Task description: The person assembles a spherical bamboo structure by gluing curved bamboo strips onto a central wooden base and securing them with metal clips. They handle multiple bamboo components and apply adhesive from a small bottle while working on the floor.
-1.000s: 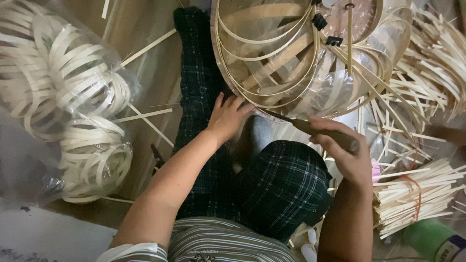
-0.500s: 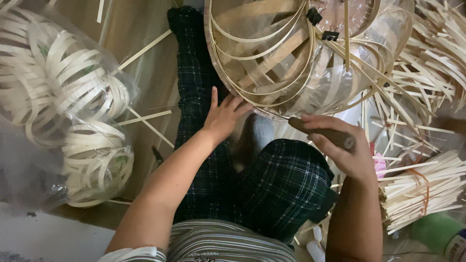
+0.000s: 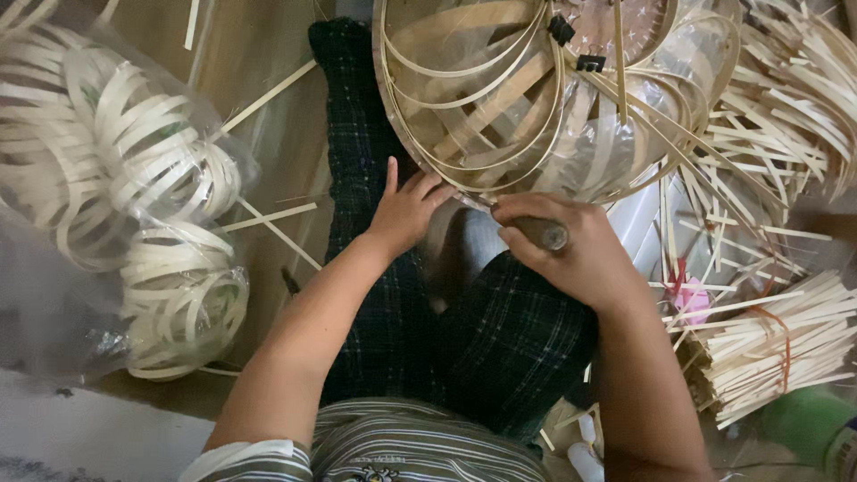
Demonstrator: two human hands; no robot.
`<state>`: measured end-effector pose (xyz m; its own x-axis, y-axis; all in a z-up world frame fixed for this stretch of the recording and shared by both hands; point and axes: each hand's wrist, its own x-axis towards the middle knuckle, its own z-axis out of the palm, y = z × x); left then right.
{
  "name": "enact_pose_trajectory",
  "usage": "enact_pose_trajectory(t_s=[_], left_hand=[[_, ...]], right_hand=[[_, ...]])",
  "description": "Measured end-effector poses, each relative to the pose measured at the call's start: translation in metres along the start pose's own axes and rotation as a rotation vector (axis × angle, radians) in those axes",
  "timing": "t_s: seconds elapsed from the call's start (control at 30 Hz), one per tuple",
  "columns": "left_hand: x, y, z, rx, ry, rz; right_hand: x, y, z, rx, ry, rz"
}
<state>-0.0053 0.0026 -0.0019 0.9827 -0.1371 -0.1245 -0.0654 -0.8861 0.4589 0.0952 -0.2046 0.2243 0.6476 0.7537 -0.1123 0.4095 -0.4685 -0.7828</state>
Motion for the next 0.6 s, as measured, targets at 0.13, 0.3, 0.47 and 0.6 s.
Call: enact_pose_trajectory(t_s=[0.13,0.3,0.47,0.6], left_hand=[[0.000,0.005,-0.005,-0.008,-0.081,-0.059],[0.006,0.004,-0.004,0.074,-0.020,-0.023],[0.008,0.005,0.011,0.092,-0.081,-0.078],[0.010,0.004,0.015,0.075,-0.082,-0.097]], right_hand=[[-0.009,0.000,0.005,0.131,0.064,0.231],[-0.029,0.021,-0.006,0.258,0.138,0.361],[-0.045,0.042,-0.007,0.384,0.102,0.251],[-0.044,0.043,-0.014,0.407,0.106,0.237]])
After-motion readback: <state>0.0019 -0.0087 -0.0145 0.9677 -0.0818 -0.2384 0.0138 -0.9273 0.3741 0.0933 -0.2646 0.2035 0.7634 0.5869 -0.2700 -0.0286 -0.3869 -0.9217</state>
